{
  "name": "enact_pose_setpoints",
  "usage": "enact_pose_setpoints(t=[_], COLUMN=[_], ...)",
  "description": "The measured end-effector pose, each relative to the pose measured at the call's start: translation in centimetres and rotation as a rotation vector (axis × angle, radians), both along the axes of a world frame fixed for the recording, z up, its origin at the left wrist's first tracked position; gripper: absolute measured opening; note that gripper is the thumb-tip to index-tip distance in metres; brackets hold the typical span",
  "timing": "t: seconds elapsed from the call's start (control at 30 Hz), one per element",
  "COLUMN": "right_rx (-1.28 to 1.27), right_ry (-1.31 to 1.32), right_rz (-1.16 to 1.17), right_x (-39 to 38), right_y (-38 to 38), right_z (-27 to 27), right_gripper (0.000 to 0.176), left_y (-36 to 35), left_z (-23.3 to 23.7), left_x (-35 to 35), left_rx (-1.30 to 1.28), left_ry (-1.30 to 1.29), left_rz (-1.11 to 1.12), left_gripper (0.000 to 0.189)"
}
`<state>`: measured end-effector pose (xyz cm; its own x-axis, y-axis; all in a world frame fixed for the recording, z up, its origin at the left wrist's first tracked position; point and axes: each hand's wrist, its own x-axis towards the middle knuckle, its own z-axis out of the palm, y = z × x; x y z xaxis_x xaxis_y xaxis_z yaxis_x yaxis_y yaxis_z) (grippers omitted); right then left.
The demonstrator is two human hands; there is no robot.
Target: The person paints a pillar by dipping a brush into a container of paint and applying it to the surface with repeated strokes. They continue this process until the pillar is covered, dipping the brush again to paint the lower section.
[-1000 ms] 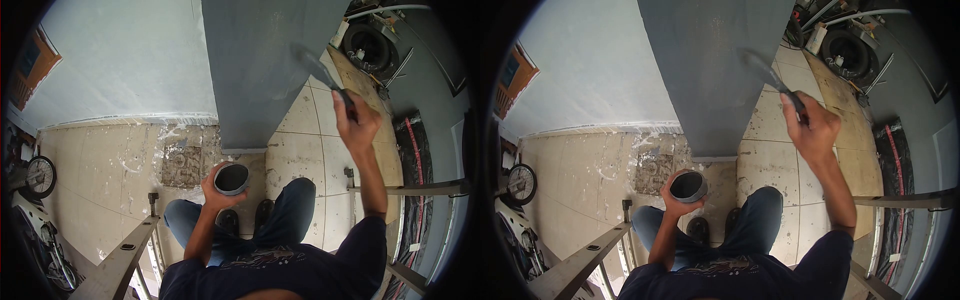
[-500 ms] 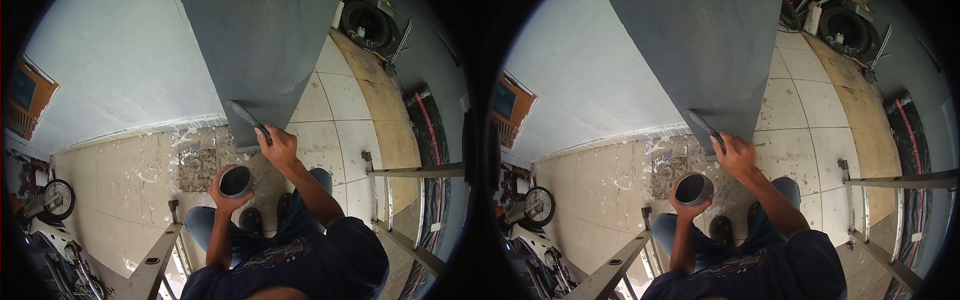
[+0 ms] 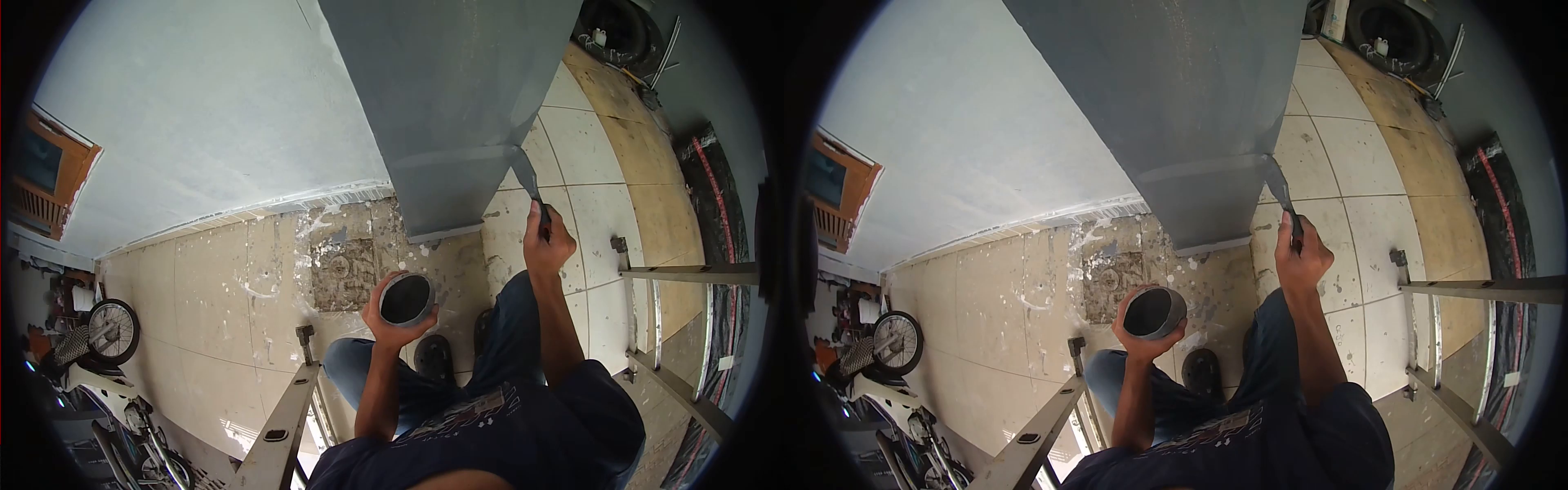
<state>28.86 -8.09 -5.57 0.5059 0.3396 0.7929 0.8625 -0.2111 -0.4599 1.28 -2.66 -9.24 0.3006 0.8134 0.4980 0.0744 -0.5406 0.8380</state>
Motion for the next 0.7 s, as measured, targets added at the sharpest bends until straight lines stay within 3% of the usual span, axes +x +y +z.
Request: enact_pose_setpoints(t=[0.07, 0.27, 0.47, 0.57, 0.7], right_rx=[0.027, 0.113, 0.064, 0.027, -0.065], right_ry=[0.068, 0.002, -0.024, -0.013, -0.188], right_rz=[-0.015, 0.42, 0.351, 0.239, 0.093], right_x=[-1.3, -8.3, -8.3, -5.5, -0.1], right_y=[-0.2, 4.1, 7.1, 4.8, 1.1], right_z=[-0.2, 1.1, 1.1, 1.2, 1.9], right_gripper=[0.015, 0.02, 0.021, 0.021, 0.021], left_y=[-0.2, -0.5, -0.8, -0.7, -0.8], left_z=[-0.6, -0.3, 0.3, 0.4, 0.3], left_x=[-0.3, -0.6, -0.4, -0.5, -0.8], left_rx=[-0.012, 0.011, 0.007, 0.054, 0.038], left_ry=[-0.027, 0.015, -0.028, -0.027, -0.041], left_rz=[0.001, 0.018, -0.005, 0.006, 0.004], left_gripper=[0.082, 0.083, 0.083, 0.083, 0.084])
